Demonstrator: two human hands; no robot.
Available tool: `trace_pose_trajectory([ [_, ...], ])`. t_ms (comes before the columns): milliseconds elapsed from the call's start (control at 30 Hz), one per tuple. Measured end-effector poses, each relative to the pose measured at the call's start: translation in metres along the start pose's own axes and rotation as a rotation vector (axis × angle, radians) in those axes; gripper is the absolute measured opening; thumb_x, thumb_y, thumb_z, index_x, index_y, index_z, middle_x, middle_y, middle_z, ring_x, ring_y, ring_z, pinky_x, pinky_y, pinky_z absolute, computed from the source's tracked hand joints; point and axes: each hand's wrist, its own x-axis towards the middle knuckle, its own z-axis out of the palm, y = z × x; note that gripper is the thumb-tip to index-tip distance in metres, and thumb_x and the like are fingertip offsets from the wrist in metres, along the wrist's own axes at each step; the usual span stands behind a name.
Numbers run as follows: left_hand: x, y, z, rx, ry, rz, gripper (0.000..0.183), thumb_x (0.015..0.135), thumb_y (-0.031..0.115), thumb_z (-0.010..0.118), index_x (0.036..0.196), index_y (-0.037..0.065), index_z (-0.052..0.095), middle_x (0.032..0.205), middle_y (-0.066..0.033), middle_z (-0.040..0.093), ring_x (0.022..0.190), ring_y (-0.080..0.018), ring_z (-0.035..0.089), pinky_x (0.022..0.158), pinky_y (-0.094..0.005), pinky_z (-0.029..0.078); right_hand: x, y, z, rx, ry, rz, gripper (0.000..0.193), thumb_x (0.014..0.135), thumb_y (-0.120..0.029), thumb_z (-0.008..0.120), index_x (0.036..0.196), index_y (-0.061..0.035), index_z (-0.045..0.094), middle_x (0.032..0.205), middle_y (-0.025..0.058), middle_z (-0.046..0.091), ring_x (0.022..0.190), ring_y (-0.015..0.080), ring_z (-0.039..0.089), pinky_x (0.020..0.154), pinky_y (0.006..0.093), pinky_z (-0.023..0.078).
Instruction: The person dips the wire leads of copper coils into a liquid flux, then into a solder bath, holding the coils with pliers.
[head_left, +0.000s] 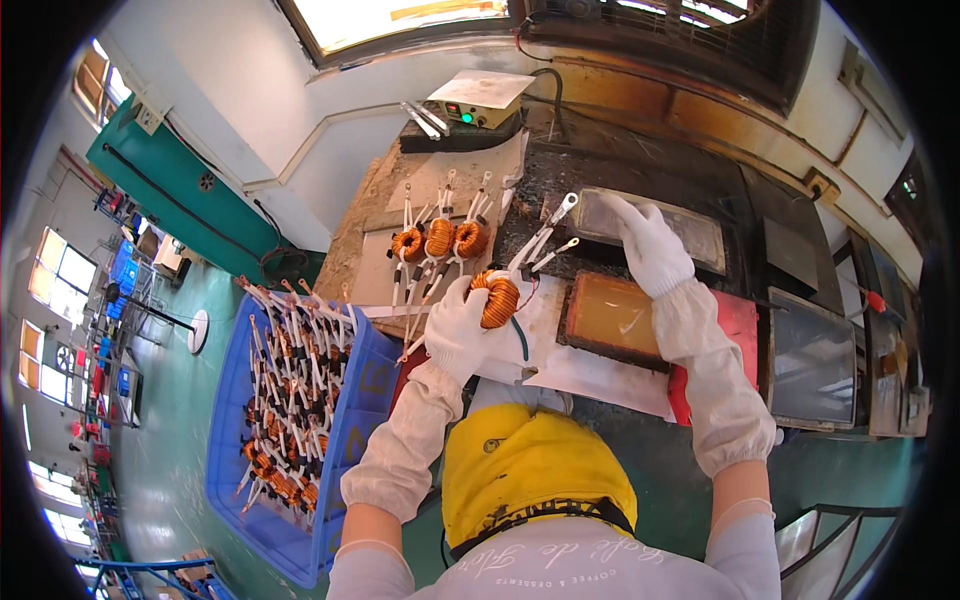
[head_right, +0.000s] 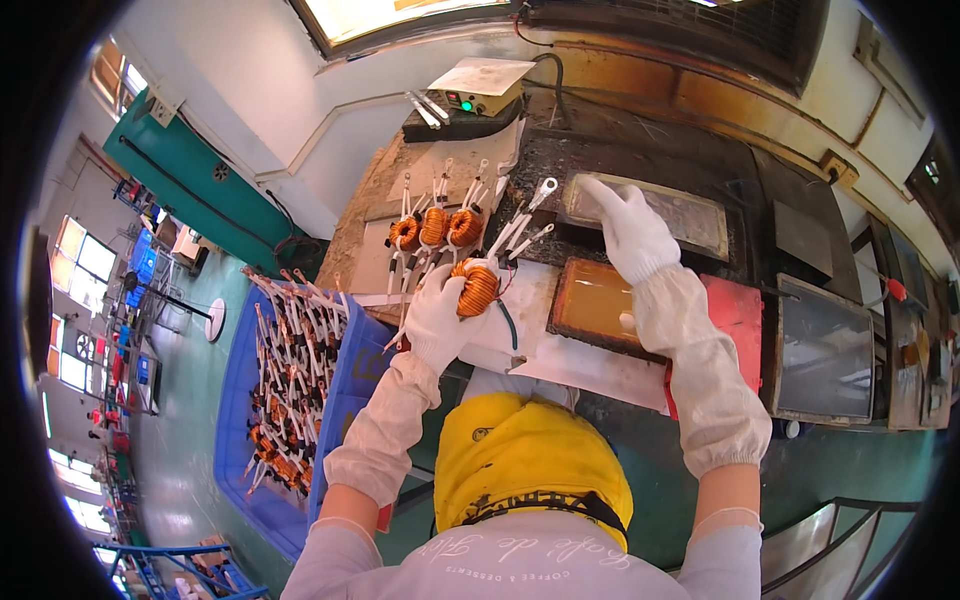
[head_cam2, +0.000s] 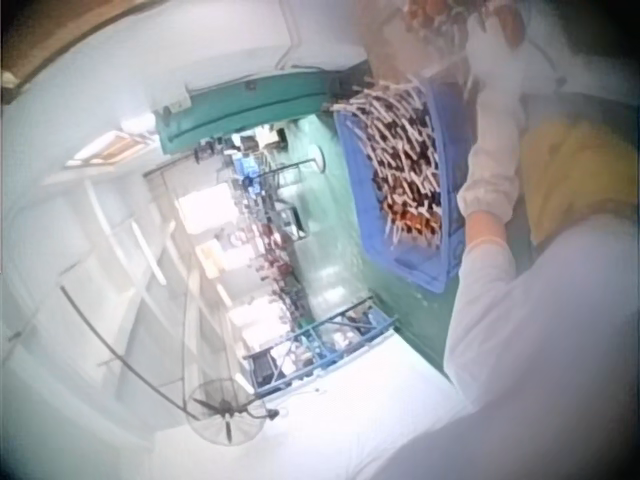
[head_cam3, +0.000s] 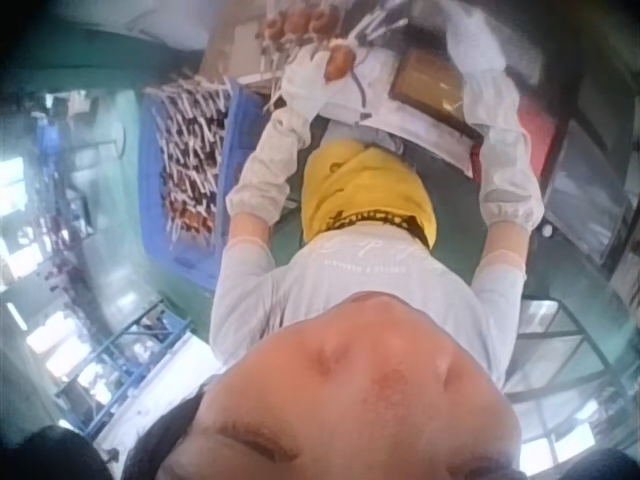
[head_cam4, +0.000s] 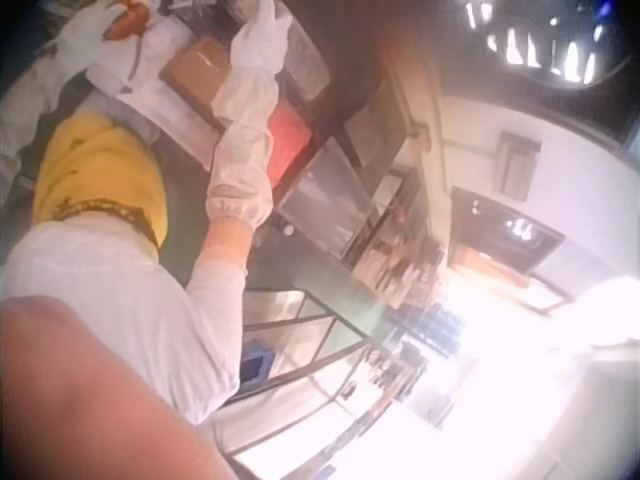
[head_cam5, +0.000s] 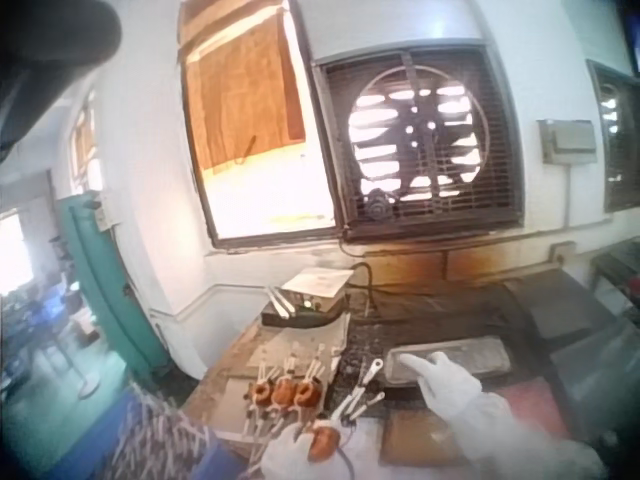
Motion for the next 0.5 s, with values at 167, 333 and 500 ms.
trace_pose_trajectory([
  [167, -0.003, 0.008, -0.008, 0.030, -0.034, -0.022, 0.041, 0.067, 0.028, 0.078, 0.097, 0.007, 0.059, 0.118, -0.0140, 0.058, 0.094, -0.0341, 0.061, 0.078, -0.0424, 0.050, 0.022, -0.016, 0.000, -0.347, -0.190, -0.120, 0.072, 0.085, 0.003, 0.046, 0.141, -0.0398, 0.035, 0.105, 0.0166, 0.053, 0.092, 0.0362, 0.060, 0.083, 0.0459, 0.050],
  [333, -0.008, 0.006, -0.005, -0.059, -0.065, -0.083, 0.044, 0.067, 0.027, 0.076, 0.102, 0.009, 0.058, 0.120, -0.0151, 0.056, 0.096, -0.0336, 0.061, 0.082, -0.0427, 0.049, 0.021, -0.014, 0.007, -0.455, -0.125, -0.174, 0.074, 0.084, 0.004, 0.045, 0.143, -0.0400, 0.033, 0.105, 0.0145, 0.052, 0.093, 0.0337, 0.060, 0.083, 0.0441, 0.050],
  [500, -0.010, 0.008, -0.006, -0.097, -0.042, -0.068, 0.044, 0.066, 0.027, 0.077, 0.103, 0.008, 0.058, 0.120, -0.0151, 0.056, 0.095, -0.0342, 0.061, 0.081, -0.0429, 0.050, 0.027, -0.009, 0.011, -0.550, -0.092, -0.296, 0.073, 0.085, 0.002, 0.047, 0.145, -0.0368, 0.031, 0.104, 0.0133, 0.053, 0.092, 0.0318, 0.060, 0.080, 0.0415, 0.051],
])
